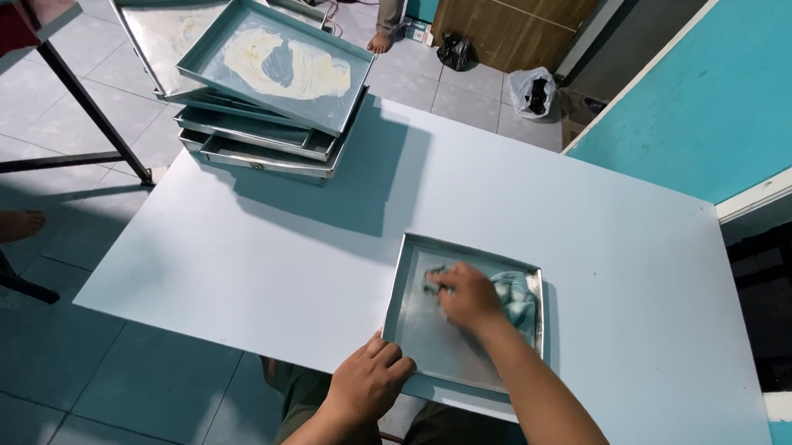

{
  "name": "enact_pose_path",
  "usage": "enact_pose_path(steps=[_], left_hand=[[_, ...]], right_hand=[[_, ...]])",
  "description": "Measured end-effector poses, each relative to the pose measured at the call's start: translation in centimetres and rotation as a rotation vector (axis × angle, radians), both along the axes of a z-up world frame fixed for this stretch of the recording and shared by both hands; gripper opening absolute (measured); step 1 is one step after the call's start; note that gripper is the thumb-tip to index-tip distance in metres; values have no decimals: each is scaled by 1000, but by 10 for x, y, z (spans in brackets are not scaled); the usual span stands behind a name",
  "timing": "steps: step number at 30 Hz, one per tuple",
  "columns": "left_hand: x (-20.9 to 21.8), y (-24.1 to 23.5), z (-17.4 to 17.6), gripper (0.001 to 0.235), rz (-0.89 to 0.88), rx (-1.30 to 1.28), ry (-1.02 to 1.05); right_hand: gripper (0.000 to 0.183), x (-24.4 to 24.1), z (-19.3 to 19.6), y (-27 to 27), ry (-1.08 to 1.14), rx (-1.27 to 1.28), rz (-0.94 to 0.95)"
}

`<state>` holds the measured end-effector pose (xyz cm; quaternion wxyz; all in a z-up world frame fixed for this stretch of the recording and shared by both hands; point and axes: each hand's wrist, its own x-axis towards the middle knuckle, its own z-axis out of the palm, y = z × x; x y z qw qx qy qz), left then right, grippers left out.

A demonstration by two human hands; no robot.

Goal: The person wipes a rectangular metal tray with a cloth, cleaning the surface and edges. They rotate the tray to clean different sides and then flip it over to wipe the underside before placing it back on the table.

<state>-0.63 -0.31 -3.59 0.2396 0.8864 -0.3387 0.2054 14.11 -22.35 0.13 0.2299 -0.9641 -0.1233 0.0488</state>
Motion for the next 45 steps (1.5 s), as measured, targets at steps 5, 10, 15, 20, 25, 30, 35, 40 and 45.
enact_pose_path(steps=[5,10,15,20,25,30,35,40,45], left_hand=[[1,2,6,13,3,-33,-12],[3,3,3,24,-15,-12,16],[3,3,9,6,-56,-13,47],[1,1,7,6,-12,-29,-16],[-2,-1,11,8,49,-60,-26],[2,-1,3,11,27,-14,-4],[6,-1,11,5,-9,-15,16],[4,0,7,5,-38,-7,40],[3,0,2,6,-15,-33,8]], right_hand=[[41,-73,6,-4,58,76,258],[35,-78,32,3,99,90,325],[45,-1,25,-11,124,-24,-100],[36,27,6,-23,-54,36,-159],[40,-35,21,-8,58,-46,-60],[44,-96,16,-18,27,101,366],[37,-64,49,-15,209,-76,154],[41,-7,69,-18,266,-106,-320],[36,3,21,-35,71,-94,-231]])
